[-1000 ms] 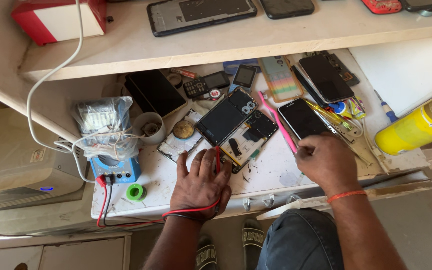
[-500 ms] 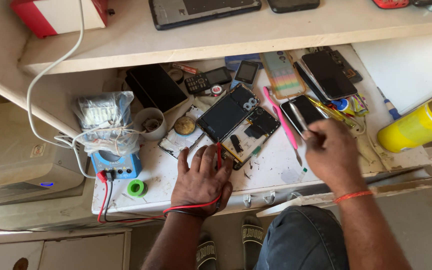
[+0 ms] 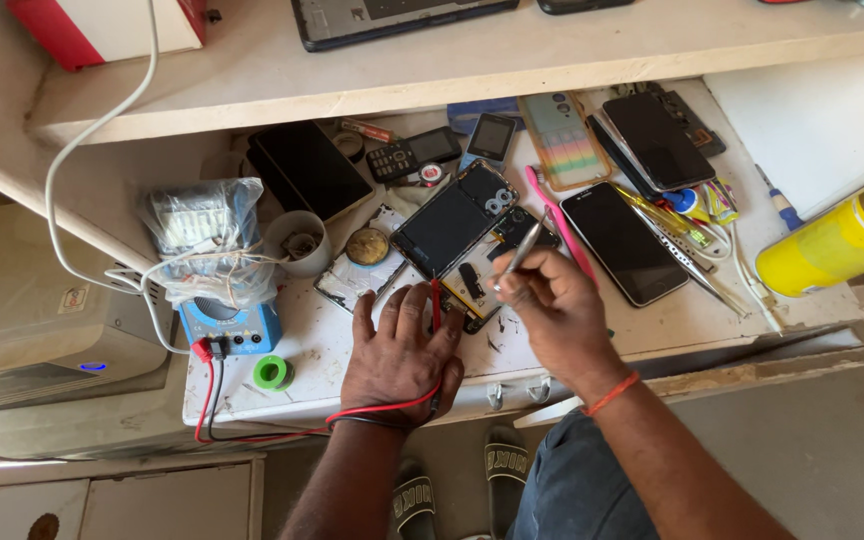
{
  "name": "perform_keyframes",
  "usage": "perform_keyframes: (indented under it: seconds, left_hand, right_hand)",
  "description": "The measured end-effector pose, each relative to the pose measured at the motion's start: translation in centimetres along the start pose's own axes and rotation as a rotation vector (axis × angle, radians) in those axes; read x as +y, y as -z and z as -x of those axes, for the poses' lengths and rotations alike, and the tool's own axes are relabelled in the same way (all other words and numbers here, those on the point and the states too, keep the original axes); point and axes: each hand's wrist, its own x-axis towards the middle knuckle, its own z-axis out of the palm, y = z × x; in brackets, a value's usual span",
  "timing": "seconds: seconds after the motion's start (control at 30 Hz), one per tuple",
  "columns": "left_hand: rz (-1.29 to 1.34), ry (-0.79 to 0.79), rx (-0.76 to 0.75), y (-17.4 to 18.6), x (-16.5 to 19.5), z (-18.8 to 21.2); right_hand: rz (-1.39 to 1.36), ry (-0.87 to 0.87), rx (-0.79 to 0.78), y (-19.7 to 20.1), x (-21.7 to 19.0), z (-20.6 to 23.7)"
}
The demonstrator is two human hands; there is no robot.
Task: The person tests a disassembled phone motherboard on a cluttered repair bench, touching its contacts with multimeter probes connected to a blue multimeter. They then set the probes down and use a metal tool to point at and probe components on the board while holding it.
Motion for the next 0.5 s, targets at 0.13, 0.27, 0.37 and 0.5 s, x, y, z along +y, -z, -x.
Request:
perform_keyframes:
  seconds: [0.13, 0.27, 0.37, 0.5]
  left_hand:
    - [0.016, 0.018, -0.019, 0.2, 0.0, -0.1]
    - [0.023, 0.028, -0.015, 0.2, -0.1, 0.0]
    - [0.020, 0.030, -0.029, 0.2, -0.2, 0.1]
    - [0.015, 0.022, -0.015, 0.0, -0.3, 0.2]
  right_hand:
    - [0.378, 0.146, -0.011, -0.3, -0.5, 0.1]
    - [0.682, 0.246, 0.007, -0.6, -1.4, -0.1]
    - [0.708, 0.238, 0.041, -1.0, -1.8, -0.1]
    - [0.735, 0.253, 0.042, -0.7, -1.9, -0.3]
